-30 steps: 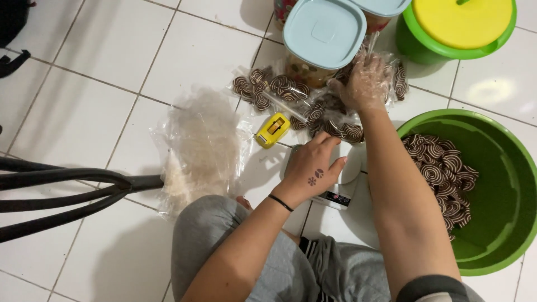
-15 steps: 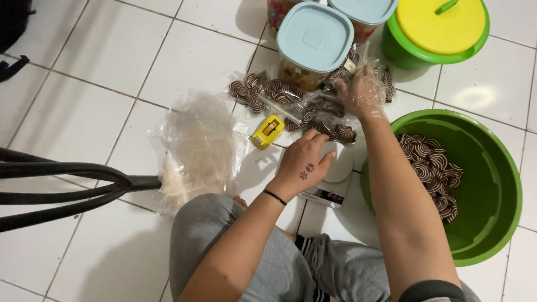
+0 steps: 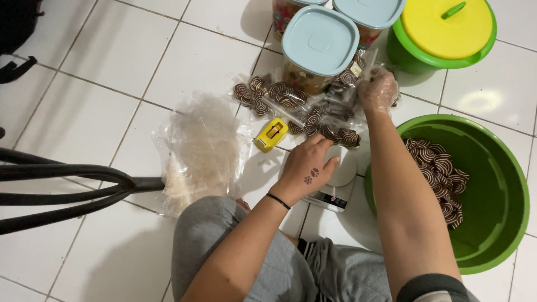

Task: A person sitting on the floor packages swirl cookies into small plastic bags and weighs them on a digital scale.

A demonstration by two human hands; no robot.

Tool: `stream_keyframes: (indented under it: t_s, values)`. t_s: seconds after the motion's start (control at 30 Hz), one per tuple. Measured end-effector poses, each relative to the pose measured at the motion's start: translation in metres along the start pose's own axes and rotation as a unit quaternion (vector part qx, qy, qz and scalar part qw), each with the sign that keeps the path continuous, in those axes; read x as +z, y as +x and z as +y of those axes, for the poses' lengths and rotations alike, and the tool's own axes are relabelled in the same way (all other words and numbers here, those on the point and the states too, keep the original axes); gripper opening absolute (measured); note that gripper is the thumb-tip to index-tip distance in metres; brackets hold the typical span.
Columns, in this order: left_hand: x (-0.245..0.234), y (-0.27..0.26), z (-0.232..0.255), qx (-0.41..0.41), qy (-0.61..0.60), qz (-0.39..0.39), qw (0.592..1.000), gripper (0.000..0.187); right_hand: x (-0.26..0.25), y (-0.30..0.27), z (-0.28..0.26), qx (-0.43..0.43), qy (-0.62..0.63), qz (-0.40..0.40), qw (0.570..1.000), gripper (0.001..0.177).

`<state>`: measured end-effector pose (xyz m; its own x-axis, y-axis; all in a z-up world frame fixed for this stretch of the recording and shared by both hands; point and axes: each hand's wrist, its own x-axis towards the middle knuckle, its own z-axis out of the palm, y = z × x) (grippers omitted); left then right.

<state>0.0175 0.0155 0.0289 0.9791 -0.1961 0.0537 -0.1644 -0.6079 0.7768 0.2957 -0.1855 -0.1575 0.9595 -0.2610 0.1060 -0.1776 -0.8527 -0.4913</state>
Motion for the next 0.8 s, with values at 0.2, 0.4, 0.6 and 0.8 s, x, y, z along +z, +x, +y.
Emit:
stream_keyframes:
  t_s: [0.2,0.4,0.6,0.8]
  values:
    - [0.004,0.002,-0.003,0.004,0.009,0.005,1.000,0.039,0.002,0.011,0.006,0.000,0.077,0.038,0.996,0.014]
    - [0.018,0.001,-0.004,-0.021,0.034,0.046,0.998,0.022,-0.069,-0.009,-0.065,-0.054,0.244,0.108,0.962,0.059]
    - [0.021,0.000,-0.006,-0.010,0.041,0.059,0.997,0.022,-0.070,-0.045,-0.072,-0.106,0.152,0.059,0.981,0.016]
    - [0.008,0.000,0.000,0.014,0.024,0.007,1.000,0.037,-0.059,-0.076,-0.083,-0.052,0.148,0.010,0.988,0.022]
